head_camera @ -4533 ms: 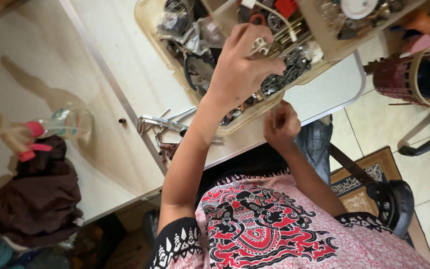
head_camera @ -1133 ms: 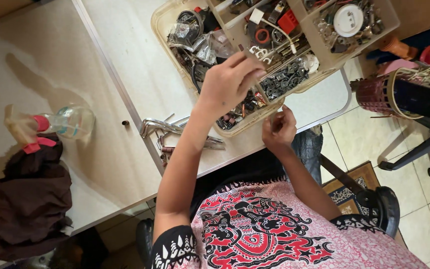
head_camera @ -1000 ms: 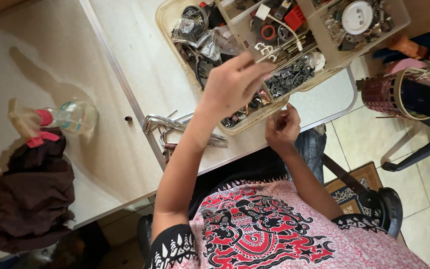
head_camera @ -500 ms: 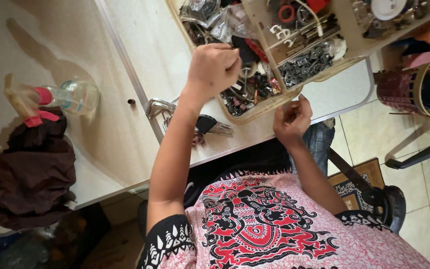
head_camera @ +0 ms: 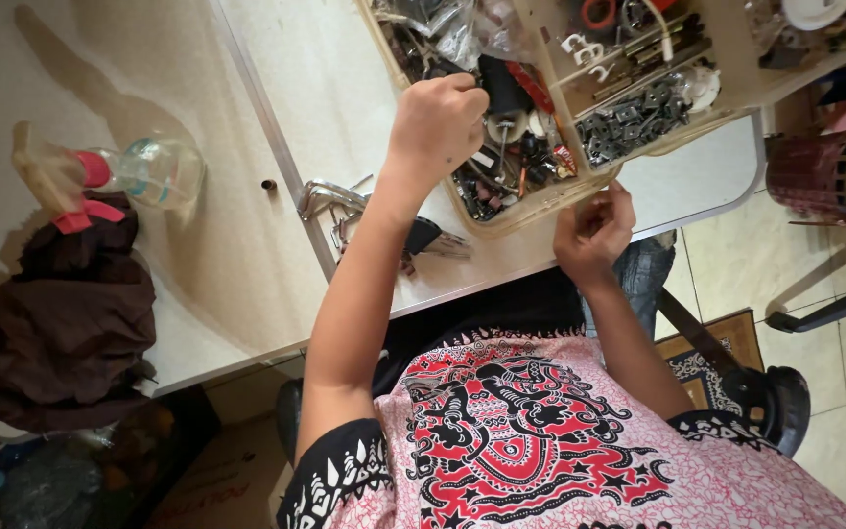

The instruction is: The person picks up a small green electronic component and uses a thin metal tool to adjust internal parts before using a hex key to tighten screws.

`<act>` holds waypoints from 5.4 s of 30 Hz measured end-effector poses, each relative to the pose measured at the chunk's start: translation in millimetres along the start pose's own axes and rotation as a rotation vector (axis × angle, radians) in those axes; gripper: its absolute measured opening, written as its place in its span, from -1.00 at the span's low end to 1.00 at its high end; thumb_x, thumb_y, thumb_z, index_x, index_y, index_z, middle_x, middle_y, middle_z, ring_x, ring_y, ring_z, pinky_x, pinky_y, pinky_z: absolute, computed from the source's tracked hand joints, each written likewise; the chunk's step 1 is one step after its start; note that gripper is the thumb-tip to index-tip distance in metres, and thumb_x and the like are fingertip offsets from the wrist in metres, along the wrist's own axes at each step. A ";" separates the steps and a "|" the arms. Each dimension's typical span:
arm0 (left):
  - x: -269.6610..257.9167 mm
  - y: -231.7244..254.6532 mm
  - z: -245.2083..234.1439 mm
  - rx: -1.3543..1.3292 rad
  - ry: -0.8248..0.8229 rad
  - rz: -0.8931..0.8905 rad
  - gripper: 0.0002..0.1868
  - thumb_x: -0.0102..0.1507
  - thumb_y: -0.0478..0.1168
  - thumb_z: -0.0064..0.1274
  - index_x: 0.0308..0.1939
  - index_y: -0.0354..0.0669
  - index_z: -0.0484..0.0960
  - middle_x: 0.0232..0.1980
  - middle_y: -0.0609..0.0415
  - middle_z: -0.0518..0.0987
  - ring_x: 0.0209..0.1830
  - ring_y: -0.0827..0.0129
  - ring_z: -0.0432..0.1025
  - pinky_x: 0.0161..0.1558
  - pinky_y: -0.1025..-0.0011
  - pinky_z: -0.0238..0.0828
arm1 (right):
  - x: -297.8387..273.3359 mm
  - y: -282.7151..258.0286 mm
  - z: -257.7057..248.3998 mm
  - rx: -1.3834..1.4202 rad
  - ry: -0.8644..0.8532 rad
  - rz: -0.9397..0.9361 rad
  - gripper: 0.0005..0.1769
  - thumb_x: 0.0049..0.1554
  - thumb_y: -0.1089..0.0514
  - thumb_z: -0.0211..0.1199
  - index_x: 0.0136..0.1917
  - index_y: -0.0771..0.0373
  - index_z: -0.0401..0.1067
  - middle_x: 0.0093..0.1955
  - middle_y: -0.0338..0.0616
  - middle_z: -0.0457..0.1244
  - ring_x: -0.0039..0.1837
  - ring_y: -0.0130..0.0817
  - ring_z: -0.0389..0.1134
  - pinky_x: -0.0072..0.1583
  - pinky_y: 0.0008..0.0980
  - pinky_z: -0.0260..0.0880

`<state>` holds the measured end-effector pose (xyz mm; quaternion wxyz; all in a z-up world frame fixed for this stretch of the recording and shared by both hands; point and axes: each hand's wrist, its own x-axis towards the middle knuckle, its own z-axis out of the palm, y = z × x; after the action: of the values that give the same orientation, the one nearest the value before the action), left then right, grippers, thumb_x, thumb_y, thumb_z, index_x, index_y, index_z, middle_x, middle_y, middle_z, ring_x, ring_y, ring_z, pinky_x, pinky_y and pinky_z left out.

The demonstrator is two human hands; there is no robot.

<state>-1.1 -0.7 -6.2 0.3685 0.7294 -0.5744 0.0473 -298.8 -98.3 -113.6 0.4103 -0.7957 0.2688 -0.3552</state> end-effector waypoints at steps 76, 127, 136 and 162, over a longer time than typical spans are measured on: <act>38.5 0.6 15.5 0.339 -0.540 -0.195 -0.94 -0.02 -0.34 0.17 -0.55 -0.07 0.68 -0.47 -0.04 0.62 -0.39 0.06 0.58 -0.34 0.21 0.53 | 2.7 -9.0 1.2 -0.137 0.028 0.149 -0.30 0.21 0.39 0.30 0.51 0.31 0.05 -0.09 -0.19 0.14 -0.22 -0.55 0.13 -0.17 -0.52 0.16; 42.0 19.6 12.4 0.617 -0.591 -0.093 -0.88 0.04 -0.35 0.18 -0.52 -0.01 0.75 -0.45 0.04 0.65 -0.39 0.20 0.62 -0.39 0.32 0.52 | 16.8 -30.5 -2.5 -0.220 0.110 0.000 -0.37 0.18 0.28 0.34 0.44 0.28 0.17 -0.17 -0.14 0.24 -0.27 -0.39 0.29 -0.17 -0.37 0.32; 42.0 15.6 16.4 0.642 -0.607 -0.180 -0.87 0.09 -0.35 0.16 -0.50 -0.03 0.74 -0.42 0.04 0.66 -0.38 0.21 0.62 -0.38 0.34 0.54 | 17.0 -26.4 -2.2 -0.279 0.081 0.029 -0.34 0.14 0.31 0.36 0.43 0.25 0.16 -0.19 -0.14 0.22 -0.32 -0.36 0.27 -0.21 -0.36 0.31; 38.0 16.1 9.7 0.489 -0.495 -0.263 -0.85 0.06 -0.35 0.15 -0.55 0.00 0.74 -0.45 -0.01 0.66 -0.37 0.19 0.63 -0.36 0.29 0.54 | 9.9 -17.9 5.2 -0.147 0.107 0.058 -0.31 0.18 0.26 0.35 0.45 0.41 0.10 -0.20 -0.27 0.18 -0.26 -0.57 0.18 -0.19 -0.54 0.21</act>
<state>-5.8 -38.1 13.2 0.0362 0.8528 -0.5193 -0.0422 -286.3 -93.8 -97.3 0.3459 -0.7955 0.3387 -0.3645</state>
